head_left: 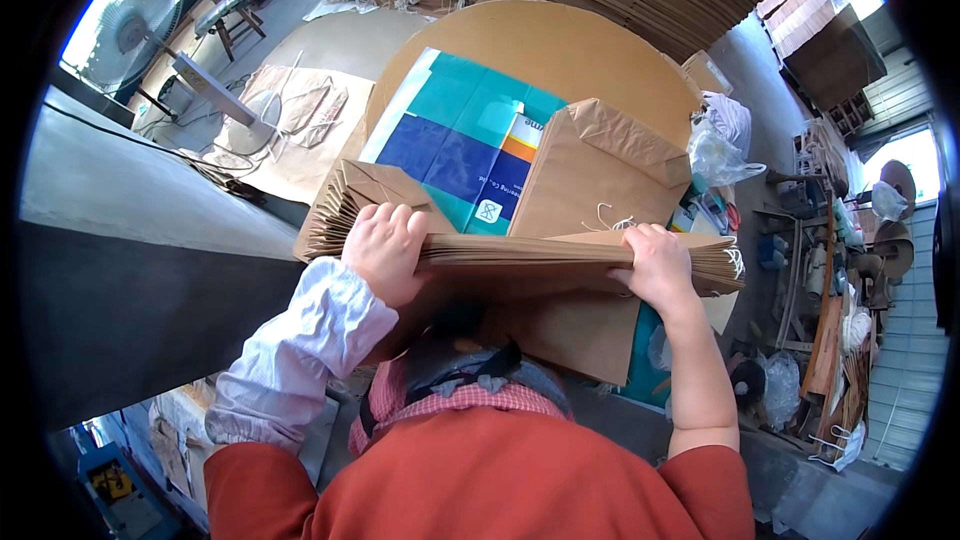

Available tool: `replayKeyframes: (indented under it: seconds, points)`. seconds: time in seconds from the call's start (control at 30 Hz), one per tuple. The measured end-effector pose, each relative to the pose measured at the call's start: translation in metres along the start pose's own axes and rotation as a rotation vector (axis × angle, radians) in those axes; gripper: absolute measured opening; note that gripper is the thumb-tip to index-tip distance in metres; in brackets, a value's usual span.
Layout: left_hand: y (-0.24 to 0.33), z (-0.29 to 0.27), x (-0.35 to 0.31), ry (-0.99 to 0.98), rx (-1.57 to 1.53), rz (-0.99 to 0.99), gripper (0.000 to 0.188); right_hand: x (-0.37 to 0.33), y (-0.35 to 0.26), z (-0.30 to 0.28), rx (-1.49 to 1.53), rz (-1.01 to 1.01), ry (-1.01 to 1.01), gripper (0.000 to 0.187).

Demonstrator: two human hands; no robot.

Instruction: The person stacks brown paper bags on a table, aligns them, and ties them with string. The person then carries the tied stack to another area where other workers are present.

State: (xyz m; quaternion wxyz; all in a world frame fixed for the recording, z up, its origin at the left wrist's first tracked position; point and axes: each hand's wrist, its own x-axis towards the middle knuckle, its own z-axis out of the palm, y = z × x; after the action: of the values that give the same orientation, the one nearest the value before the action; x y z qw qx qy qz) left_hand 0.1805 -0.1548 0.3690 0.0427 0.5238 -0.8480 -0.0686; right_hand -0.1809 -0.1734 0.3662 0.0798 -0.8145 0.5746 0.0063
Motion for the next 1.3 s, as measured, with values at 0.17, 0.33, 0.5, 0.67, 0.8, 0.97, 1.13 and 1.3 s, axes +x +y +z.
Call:
replayKeyframes:
  seconds: [0.17,0.33,0.5,0.67,0.8,0.97,1.13,1.3]
  points:
    - [0.000,0.011,-0.011,-0.017,-0.002,-0.017,0.043,-0.003,-0.009,0.004,-0.034,-0.019,-0.033,0.038]
    - [-0.002,0.012,-0.006,-0.050,0.035,-0.059,0.034,0.051,-0.144,0.007,0.068,-0.220,-0.136,0.039]
    - [0.010,0.010,-0.064,0.335,0.243,-0.099,0.064,0.086,-0.202,0.024,0.002,-0.396,-0.176,0.012]
    - [0.012,0.064,-0.188,0.553,-0.470,-0.392,0.117,0.084,-0.195,0.018,0.009,-0.402,-0.153,0.020]
    - [-0.024,0.160,-0.209,0.437,-0.792,-0.679,0.130,0.082,-0.200,0.014,0.018,-0.434,-0.182,0.023]
    - [-0.069,0.196,-0.177,0.384,-1.265,-0.400,0.134,0.076,-0.210,0.011,0.060,-0.452,-0.200,0.025]
    - [-0.092,0.175,-0.192,0.248,-1.510,-0.108,0.137,0.072,-0.205,0.013,0.060,-0.408,-0.176,0.026]
    - [-0.114,0.149,-0.129,0.571,-1.633,-0.452,0.084,0.076,-0.213,0.014,0.044,-0.447,-0.128,0.027]
